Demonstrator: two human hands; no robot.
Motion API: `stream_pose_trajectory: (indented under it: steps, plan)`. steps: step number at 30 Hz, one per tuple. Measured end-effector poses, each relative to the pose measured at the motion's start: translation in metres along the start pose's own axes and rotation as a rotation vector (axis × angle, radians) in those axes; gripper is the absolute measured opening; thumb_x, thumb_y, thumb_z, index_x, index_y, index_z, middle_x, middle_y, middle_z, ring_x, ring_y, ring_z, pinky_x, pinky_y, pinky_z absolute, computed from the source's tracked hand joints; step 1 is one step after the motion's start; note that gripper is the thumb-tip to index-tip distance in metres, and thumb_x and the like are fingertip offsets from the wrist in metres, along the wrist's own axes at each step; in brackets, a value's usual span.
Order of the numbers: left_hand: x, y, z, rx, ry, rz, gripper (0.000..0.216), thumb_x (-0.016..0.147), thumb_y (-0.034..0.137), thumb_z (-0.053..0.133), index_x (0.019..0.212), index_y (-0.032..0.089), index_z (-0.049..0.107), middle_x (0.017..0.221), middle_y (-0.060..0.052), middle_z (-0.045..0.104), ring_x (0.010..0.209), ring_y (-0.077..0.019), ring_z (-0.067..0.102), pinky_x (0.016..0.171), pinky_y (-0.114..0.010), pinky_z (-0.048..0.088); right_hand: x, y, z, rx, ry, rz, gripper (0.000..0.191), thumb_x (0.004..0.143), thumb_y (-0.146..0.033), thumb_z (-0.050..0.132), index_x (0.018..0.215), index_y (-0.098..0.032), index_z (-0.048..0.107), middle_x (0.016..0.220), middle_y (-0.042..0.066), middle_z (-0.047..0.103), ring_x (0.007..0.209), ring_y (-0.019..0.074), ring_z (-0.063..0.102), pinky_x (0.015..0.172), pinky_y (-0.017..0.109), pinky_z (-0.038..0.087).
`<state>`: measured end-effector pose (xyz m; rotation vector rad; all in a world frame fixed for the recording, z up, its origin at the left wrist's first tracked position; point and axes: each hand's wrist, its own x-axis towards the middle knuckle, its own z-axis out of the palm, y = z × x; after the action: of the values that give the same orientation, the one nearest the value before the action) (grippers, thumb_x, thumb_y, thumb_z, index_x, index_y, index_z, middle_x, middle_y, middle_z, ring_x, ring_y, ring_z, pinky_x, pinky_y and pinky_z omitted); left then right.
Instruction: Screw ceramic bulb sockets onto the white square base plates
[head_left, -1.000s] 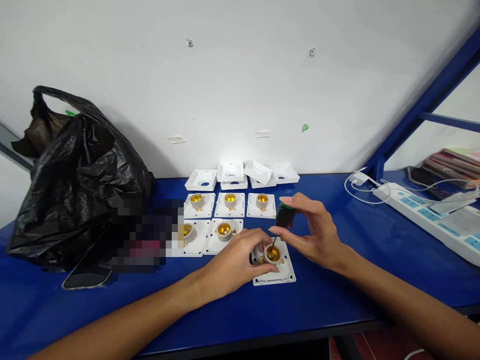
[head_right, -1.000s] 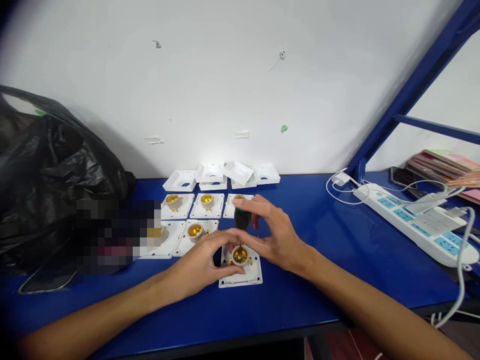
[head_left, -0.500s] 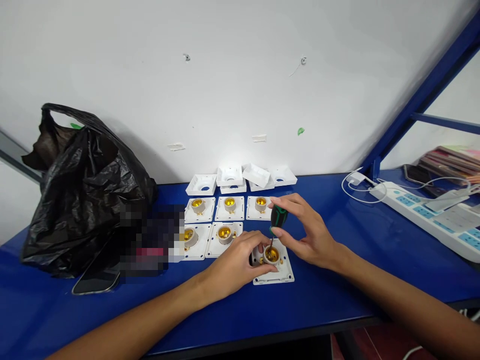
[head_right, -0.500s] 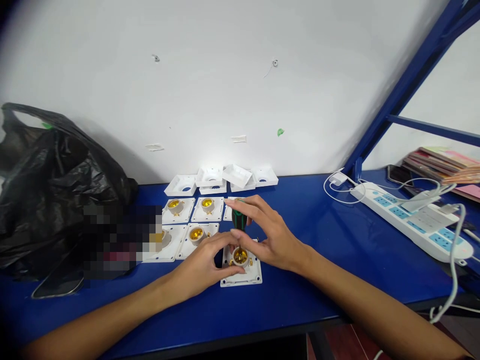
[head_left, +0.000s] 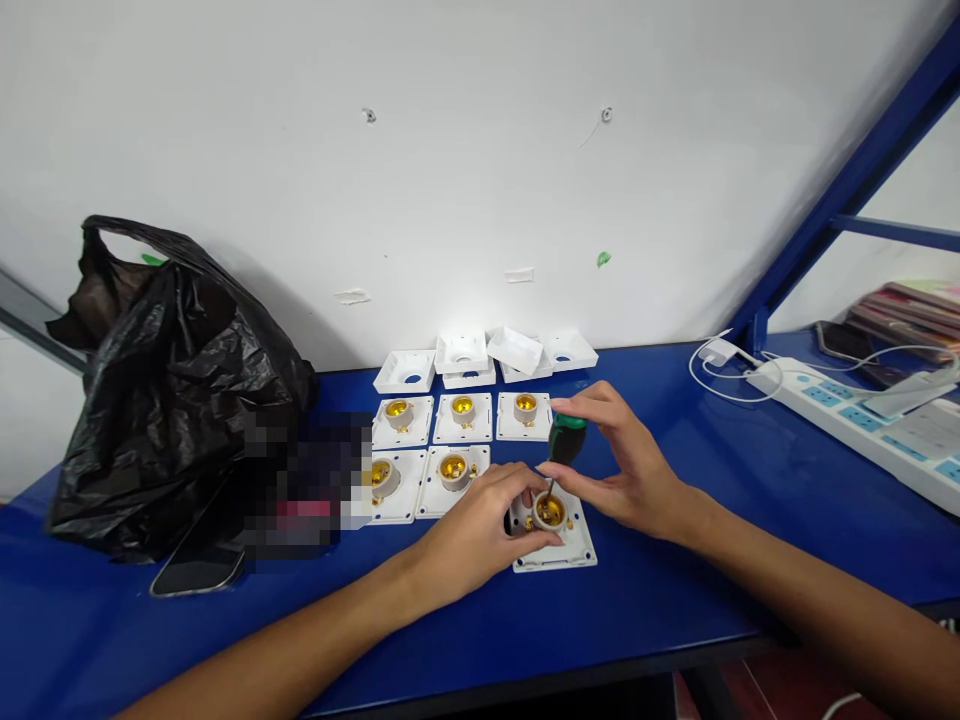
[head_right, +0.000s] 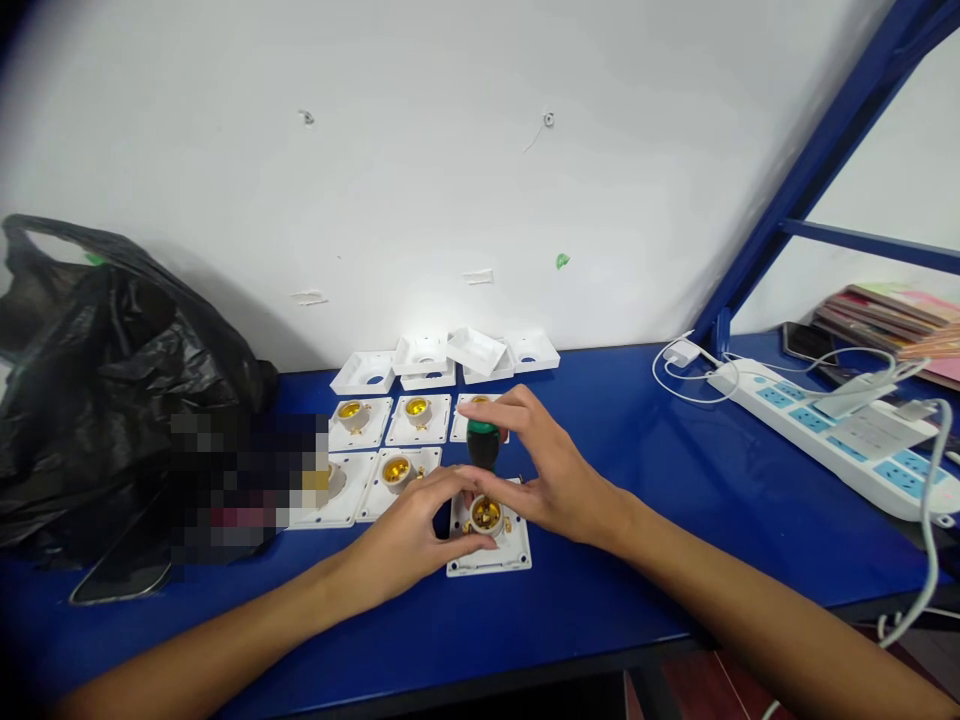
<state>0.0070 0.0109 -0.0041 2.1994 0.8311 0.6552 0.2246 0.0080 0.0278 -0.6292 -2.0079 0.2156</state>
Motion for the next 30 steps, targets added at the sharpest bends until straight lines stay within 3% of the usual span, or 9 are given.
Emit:
stream_pose_trajectory:
  steps: [3,8,11,13,17,20,25,30]
  plan:
    - [0.000,0.000,0.000,0.006,-0.005,-0.007,0.036,0.082,0.030,0.091,0.108,0.022,0.067,0.097,0.001,0.069,0.091,-0.0207,0.064,0.085,-0.032,0.049,0.000,-0.003,0.001,0.014,-0.059,-0.016,0.070,0.097,-0.014,0.066,0.158,-0.028,0.036,0.125,0.008,0.062,0.108,0.0211,0.060,0.092,0.038,0.057]
    - [0.001,0.002,0.000,0.026,-0.011,-0.019,0.034,0.082,0.030,0.091,0.104,0.021,0.067,0.094,0.001,0.068,0.088,-0.0212,0.064,0.082,-0.032,0.049,0.001,-0.003,0.004,0.053,-0.005,-0.052,0.069,0.095,-0.017,0.071,0.153,-0.033,0.040,0.103,0.001,0.065,0.087,0.0167,0.064,0.077,0.032,0.059]
    - [0.001,0.004,-0.002,0.028,-0.012,-0.018,0.034,0.083,0.031,0.091,0.105,0.022,0.066,0.096,0.000,0.069,0.090,-0.0218,0.065,0.084,-0.034,0.050,-0.001,-0.001,0.004,0.023,-0.022,0.004,0.068,0.097,-0.019,0.068,0.158,-0.029,0.038,0.125,0.008,0.067,0.112,0.0218,0.067,0.096,0.040,0.060]
    - [0.001,0.005,-0.002,0.026,-0.009,-0.016,0.034,0.082,0.030,0.091,0.103,0.022,0.066,0.096,0.000,0.069,0.090,-0.0217,0.066,0.085,-0.034,0.050,-0.002,0.001,0.004,0.009,0.012,0.045,0.065,0.099,-0.020,0.066,0.157,-0.029,0.039,0.130,0.009,0.066,0.117,0.0228,0.066,0.098,0.041,0.060]
    - [0.001,0.006,-0.003,0.020,-0.010,-0.015,0.034,0.082,0.029,0.091,0.103,0.021,0.066,0.095,0.000,0.069,0.090,-0.0214,0.066,0.084,-0.032,0.049,-0.002,0.005,0.005,-0.002,0.089,0.032,0.062,0.096,-0.022,0.071,0.151,-0.033,0.045,0.122,0.005,0.068,0.104,0.0208,0.068,0.090,0.039,0.061]
    - [0.001,0.005,-0.002,0.019,-0.011,-0.014,0.034,0.082,0.029,0.091,0.103,0.021,0.066,0.095,0.001,0.069,0.090,-0.0215,0.065,0.082,-0.032,0.049,0.000,0.003,0.002,-0.010,0.052,0.032,0.060,0.099,-0.022,0.067,0.153,-0.030,0.044,0.121,0.006,0.069,0.101,0.0202,0.067,0.088,0.039,0.061]
    - [0.000,0.003,-0.001,0.013,-0.006,-0.012,0.034,0.082,0.029,0.091,0.104,0.022,0.065,0.097,0.000,0.069,0.091,-0.0218,0.065,0.085,-0.033,0.049,0.005,-0.004,-0.003,-0.038,0.049,0.001,0.056,0.095,-0.019,0.072,0.146,-0.032,0.053,0.114,0.004,0.070,0.081,0.0160,0.058,0.070,0.033,0.057]
    - [0.000,0.001,0.000,0.008,-0.005,-0.015,0.034,0.083,0.030,0.090,0.103,0.021,0.064,0.098,-0.001,0.069,0.090,-0.0215,0.065,0.084,-0.033,0.051,0.007,-0.007,-0.003,0.009,-0.034,0.010,0.058,0.101,-0.018,0.062,0.155,-0.030,0.043,0.121,0.006,0.068,0.106,0.0202,0.062,0.090,0.041,0.058]
